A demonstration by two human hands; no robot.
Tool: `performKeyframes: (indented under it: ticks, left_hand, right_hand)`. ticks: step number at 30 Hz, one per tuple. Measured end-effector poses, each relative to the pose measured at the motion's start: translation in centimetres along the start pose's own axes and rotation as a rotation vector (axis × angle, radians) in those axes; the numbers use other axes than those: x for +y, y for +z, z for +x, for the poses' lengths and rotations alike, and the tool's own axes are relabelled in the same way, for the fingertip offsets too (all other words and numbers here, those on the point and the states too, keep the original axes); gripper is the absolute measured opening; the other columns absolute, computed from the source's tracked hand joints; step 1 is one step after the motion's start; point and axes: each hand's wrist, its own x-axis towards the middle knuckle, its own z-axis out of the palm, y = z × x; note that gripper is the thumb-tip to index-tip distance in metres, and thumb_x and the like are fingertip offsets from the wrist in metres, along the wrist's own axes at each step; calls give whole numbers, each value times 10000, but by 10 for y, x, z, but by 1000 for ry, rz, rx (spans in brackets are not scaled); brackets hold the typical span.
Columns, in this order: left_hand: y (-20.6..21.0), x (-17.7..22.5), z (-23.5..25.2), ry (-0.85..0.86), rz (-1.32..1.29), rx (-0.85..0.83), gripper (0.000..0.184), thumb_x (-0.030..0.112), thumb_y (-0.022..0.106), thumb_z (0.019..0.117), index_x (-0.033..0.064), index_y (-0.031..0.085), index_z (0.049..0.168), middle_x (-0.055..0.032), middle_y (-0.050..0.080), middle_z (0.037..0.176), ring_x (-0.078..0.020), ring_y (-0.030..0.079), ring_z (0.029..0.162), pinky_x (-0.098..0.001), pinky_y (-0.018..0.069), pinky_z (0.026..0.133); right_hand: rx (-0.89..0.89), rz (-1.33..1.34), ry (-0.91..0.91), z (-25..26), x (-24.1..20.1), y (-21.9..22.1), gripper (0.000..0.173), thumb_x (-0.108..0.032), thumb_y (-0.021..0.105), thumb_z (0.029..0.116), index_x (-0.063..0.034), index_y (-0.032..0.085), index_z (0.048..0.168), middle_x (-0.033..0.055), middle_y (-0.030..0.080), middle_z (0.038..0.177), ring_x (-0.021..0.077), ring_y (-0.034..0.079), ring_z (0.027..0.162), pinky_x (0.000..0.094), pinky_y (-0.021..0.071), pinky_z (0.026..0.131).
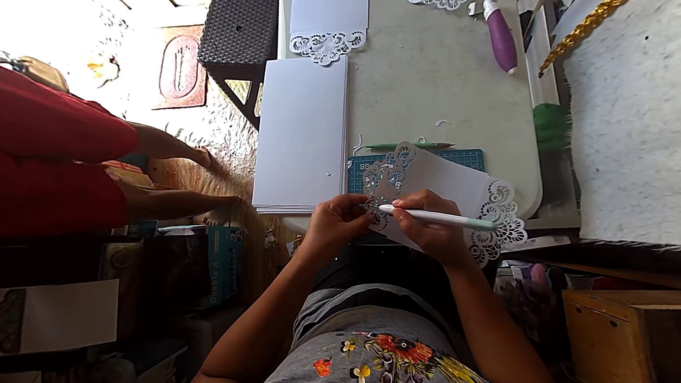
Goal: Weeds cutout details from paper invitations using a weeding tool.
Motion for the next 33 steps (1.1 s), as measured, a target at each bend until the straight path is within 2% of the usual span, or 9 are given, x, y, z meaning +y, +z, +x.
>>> performKeyframes:
  ticks: [3, 7, 15, 19, 22, 33]
  left_hand:
    - [0, 0, 0, -1, 1, -1, 315, -68, 709, 899, -2, 643, 1199, -5, 742, 888, -55, 714, 751, -228, 612, 717]
    - [1, 2, -1, -18, -2, 4, 327, -71, 705, 902, -2, 636, 1214, -3, 740, 885, -57, 710, 736, -228, 612, 709]
    - [1, 4, -1, -36, -6, 3, 315, -73, 698, 908, -3, 638, 1209, -9, 739, 887, -58, 714, 747, -231, 612, 714]
    - [1, 4, -1, -41, -9, 5, 317, -76, 700, 906, 4, 636, 1206, 2, 736, 879, -54, 712, 744, -224, 611, 712]
    - [0, 4, -1, -43, -22, -4, 316, -69, 697, 911, -2, 641, 1215, -7, 743, 895, -57, 712, 745, -226, 610, 711]
    - [0, 7, 0, -91, -62, -1, 134, -7, 655, 968, 5, 680, 1100, -34, 734, 915, -81, 712, 759, -242, 614, 715]
  right_hand:
    - [-5, 30, 15, 0, -1, -1, 89, 17, 661, 886, 21, 691, 971, 5, 728, 938, -8, 679, 866, 160, 573, 788]
    - [24, 92, 34, 0, -1, -2, 98, 22, 648, 897, 4, 684, 987, 2, 718, 933, 14, 680, 800, 188, 591, 728]
    - [8, 23, 0, 0, -1, 0, 89, 31, 654, 871, 27, 683, 954, 9, 724, 922, -15, 675, 858, 148, 566, 780]
    - [-3, 31, -6, 0, 1, 0, 79, 22, 658, 876, 20, 681, 951, 8, 723, 922, -13, 675, 851, 152, 568, 774]
    - [46, 79, 38, -1, -1, -2, 94, 19, 642, 901, -12, 678, 982, -6, 718, 933, 11, 682, 804, 187, 591, 730]
    - [94, 92, 56, -1, -2, -1, 105, 25, 624, 909, -28, 659, 993, 1, 708, 921, 29, 678, 776, 193, 589, 708]
